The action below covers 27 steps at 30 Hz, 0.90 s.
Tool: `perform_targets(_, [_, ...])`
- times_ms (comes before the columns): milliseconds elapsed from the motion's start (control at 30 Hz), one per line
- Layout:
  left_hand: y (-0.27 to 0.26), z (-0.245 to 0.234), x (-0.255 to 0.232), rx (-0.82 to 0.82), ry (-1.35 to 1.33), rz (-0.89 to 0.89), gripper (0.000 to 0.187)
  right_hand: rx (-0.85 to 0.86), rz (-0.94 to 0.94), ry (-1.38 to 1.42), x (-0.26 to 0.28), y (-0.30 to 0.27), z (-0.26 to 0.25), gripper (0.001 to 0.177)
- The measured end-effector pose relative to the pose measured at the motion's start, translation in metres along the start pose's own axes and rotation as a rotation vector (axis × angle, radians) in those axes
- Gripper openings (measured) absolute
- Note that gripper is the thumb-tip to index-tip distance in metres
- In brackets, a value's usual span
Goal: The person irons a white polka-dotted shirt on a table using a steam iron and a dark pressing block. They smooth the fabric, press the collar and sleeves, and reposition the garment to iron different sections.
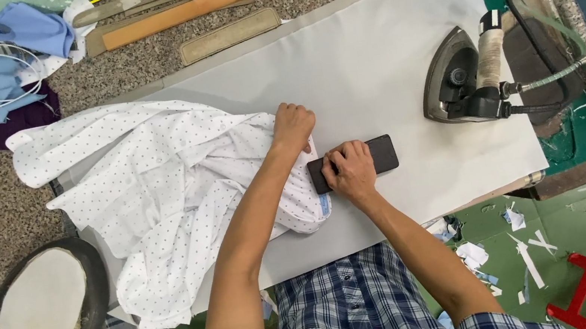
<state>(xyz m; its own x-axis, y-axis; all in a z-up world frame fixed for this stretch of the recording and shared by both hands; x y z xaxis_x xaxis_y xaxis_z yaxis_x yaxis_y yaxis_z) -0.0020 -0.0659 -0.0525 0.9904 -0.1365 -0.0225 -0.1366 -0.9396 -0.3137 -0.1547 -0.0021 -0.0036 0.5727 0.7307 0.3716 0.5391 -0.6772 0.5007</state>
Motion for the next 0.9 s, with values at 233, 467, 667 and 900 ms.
perform_targets(233, [-0.013,0.008,0.013,-0.165,-0.254,0.081,0.023,-0.041,-0.01,-0.004,-0.007,0.025,0.016,0.012])
perform_targets(467, [-0.028,-0.004,0.003,-0.412,-0.203,0.134,0.043,-0.072,-0.05,-0.045,-0.008,0.045,0.022,0.018])
perform_targets(667, [-0.034,-0.007,0.0,-0.404,-0.096,0.112,0.037,-0.072,-0.033,-0.058,-0.001,0.03,0.009,0.02])
perform_targets(900, [-0.022,-0.008,0.014,-0.17,-0.101,0.018,0.018,-0.038,-0.02,-0.025,0.005,-0.001,-0.002,0.013])
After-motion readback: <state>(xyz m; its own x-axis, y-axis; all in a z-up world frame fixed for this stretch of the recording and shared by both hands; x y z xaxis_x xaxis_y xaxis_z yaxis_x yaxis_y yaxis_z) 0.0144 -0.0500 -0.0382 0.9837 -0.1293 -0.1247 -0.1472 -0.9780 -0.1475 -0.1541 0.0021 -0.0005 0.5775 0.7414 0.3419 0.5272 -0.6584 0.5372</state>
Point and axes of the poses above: each hand's wrist, its own y-axis towards the middle knuckle, its own z-axis out of the palm, x = y × z, the point moved 6 cm from there along y, towards the middle knuckle, and after that the axes turned 3 degrees about y, right-handed, at the moved point
